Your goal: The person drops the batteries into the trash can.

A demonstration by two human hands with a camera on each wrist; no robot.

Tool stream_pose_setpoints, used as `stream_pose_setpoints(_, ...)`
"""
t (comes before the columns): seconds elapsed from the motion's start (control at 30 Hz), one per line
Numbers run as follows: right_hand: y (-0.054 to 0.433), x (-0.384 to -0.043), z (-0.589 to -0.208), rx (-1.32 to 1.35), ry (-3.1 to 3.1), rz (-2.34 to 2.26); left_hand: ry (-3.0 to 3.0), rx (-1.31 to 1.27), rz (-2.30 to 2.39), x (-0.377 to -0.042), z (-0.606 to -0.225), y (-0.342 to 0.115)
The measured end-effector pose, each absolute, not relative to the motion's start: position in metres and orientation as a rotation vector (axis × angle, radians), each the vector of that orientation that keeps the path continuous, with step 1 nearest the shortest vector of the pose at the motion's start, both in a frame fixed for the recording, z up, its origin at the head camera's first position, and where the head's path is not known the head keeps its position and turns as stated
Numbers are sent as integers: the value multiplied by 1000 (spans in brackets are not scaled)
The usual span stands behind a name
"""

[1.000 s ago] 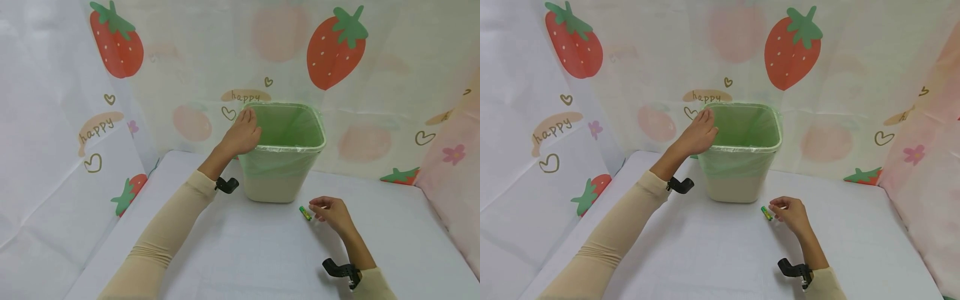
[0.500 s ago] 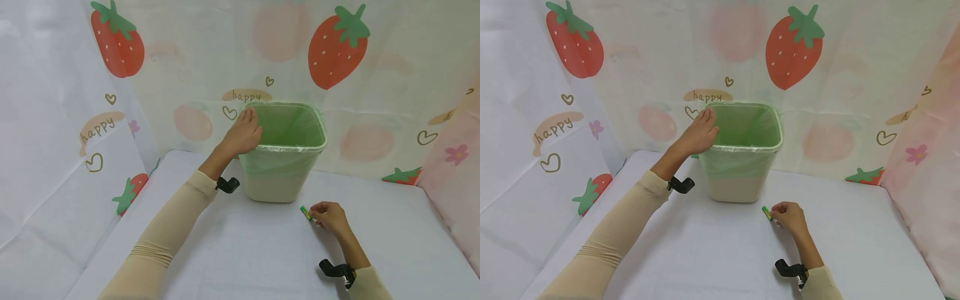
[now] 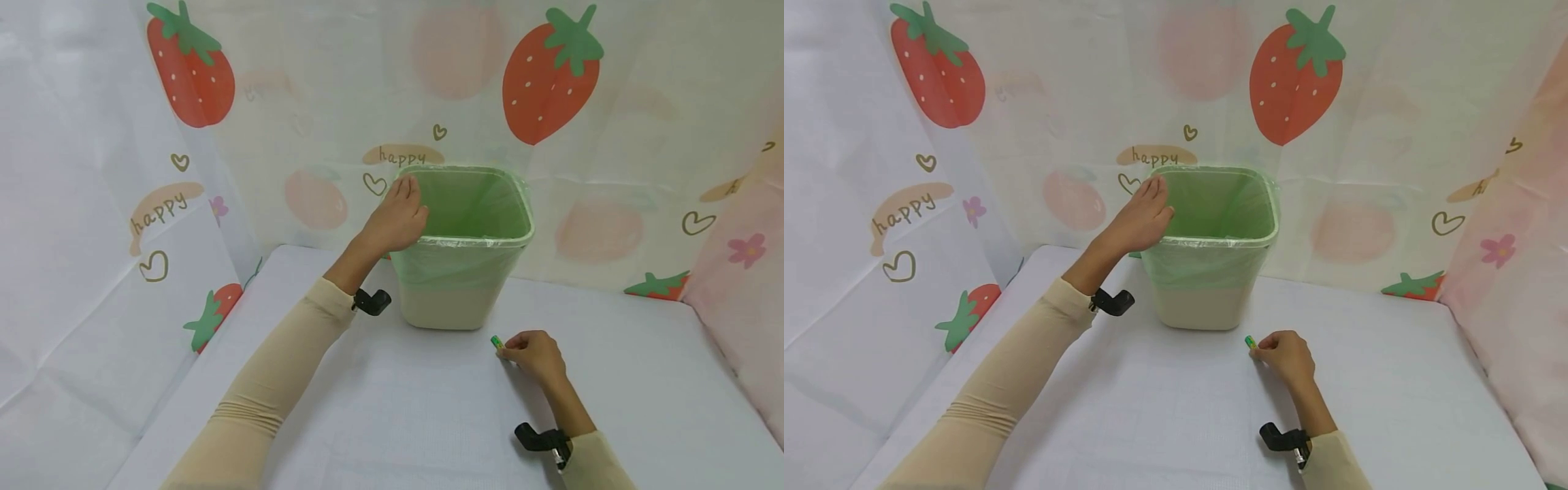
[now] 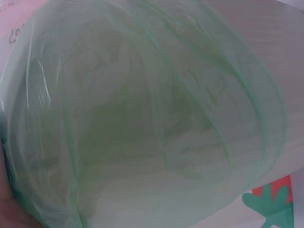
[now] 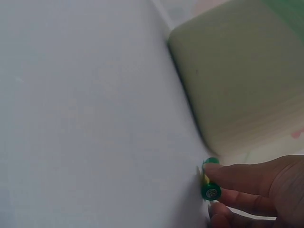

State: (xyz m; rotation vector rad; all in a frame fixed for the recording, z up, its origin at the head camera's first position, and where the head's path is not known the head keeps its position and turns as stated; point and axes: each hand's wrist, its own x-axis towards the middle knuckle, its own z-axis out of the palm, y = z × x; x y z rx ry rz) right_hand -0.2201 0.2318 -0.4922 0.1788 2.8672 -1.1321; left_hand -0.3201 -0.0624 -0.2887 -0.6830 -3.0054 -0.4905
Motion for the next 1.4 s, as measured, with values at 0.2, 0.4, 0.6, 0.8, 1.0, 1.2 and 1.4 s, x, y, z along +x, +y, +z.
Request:
stream_pose_setpoints(0.2,232,-221,-491,180,2846,-1106,-3001,-686,-487,-318,-286,-62)
stream_pose_setpoints(0.4,232,-218,-481,119,2752,-1106,-3005,-688,-459,-318,-284,-62)
stream_pose_setpoints(0.6,233,-213,-474,-49,2591,-1240,-3002,-678,-488,-318,-287,-63)
stream_pose_setpoints(0.8,236,-211,-466,-161,2504,-1332,-2995,-677,-542,-318,-290,-63)
stream_pose_setpoints(1.0,234,-210,-449,-240,2530,-1371,-2980,-684,-558,-319,-291,-63)
stream_pose_setpoints(1.2,229,-204,-428,-316,2521,-1413,-2985,-690,-544,-321,-292,-63)
stream_pose_setpoints(1.4,225,-195,-405,-361,2529,-1453,-2978,-705,-525,-321,-291,-63)
